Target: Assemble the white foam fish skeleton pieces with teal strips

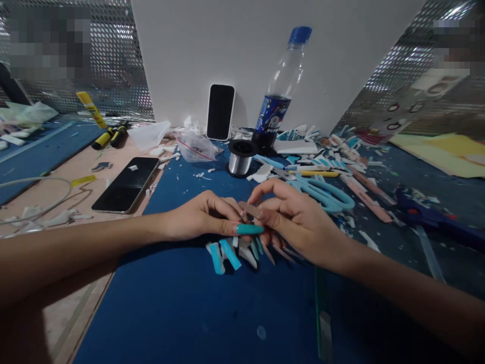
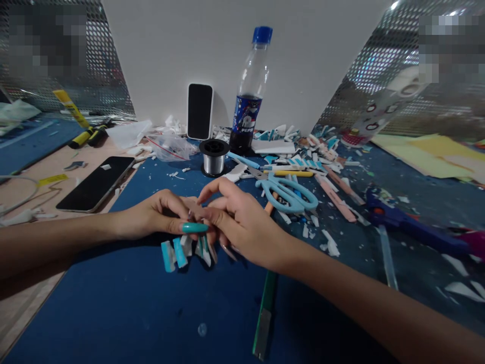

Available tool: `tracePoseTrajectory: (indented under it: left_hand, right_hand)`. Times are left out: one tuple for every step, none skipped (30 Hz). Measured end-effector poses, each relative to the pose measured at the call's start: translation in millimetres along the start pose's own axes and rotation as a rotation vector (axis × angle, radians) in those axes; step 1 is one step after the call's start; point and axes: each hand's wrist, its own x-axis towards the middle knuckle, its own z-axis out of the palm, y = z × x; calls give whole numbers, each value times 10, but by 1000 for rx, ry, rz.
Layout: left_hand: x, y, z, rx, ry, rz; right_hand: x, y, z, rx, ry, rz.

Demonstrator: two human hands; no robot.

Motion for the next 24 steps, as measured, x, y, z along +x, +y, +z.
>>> tracePoseTrajectory:
  left_hand:
    - [2,1,2,-15,16,3]
    - [3,2,4,-20,25,2]
    - [5,4,6,-19,30,-2]
    - [6,6,9,-15,34,-9]
    - [7,9,11,-11,41,-14]
    - [7,12,14,-4,49,-17]
    - [7,15,18,2,56,-16]
    - [8,19,23,8,62,-9]
    - [9,24,29,13,62,3]
    - [10,28,35,17,58,20]
    - [12,33,41,21,49,37]
    - [14,36,47,25,42,54]
    - [15,39,52,33,38,69]
    - [16,41,56,44,37,81]
    - [16,42,58,51,38,89]
    - [16,41,58,56,40,96]
    - [15,39,57,58,38,99]
    - [12,36,56,59,34,98]
    - [10,33,55,57,29,97]
    - [7,30,55,53,23,99]
    - [4,27,56,42,21,103]
    - [1,25,58,26,22,108]
    - [-1,23,61,6,25,110]
    - [-3,22,64,-13,25,108]
  right_hand:
    - [0,2,0,9,9,-2]
    - [-1,4,1,12,13,-6]
    - [-2,7,2,9,16,-10]
    - [-4,10,4,3,20,-15]
    - [-6,14,5,-6,27,-21]
    - [-9,18,6,-13,36,-27]
    - [-10,22,6,-18,43,-33]
    - [-12,25,7,-20,44,-42]
    - [-14,26,8,-25,38,-46]
    - [-15,25,9,-32,28,-48]
    - [-17,21,12,-44,18,-47]
    - [-19,15,15,-62,10,-44]
    - [-22,7,19,-83,7,-40]
    - [-26,-1,24,-106,5,-37]
    - [-29,-10,28,-125,4,-37]
    - [-33,-17,32,-140,3,-39]
    - [-36,-23,36,-150,2,-41]
    - [-39,-28,40,-157,5,-45]
    - [-40,-31,43,-158,9,-47]
    - [-41,-32,47,-154,10,-47]
    - [-41,-32,51,-146,9,-46]
    - [-41,-31,56,-137,5,-45]
    - [-41,-31,60,-131,-1,-45]
    - [-41,-30,65,-131,-4,-47]
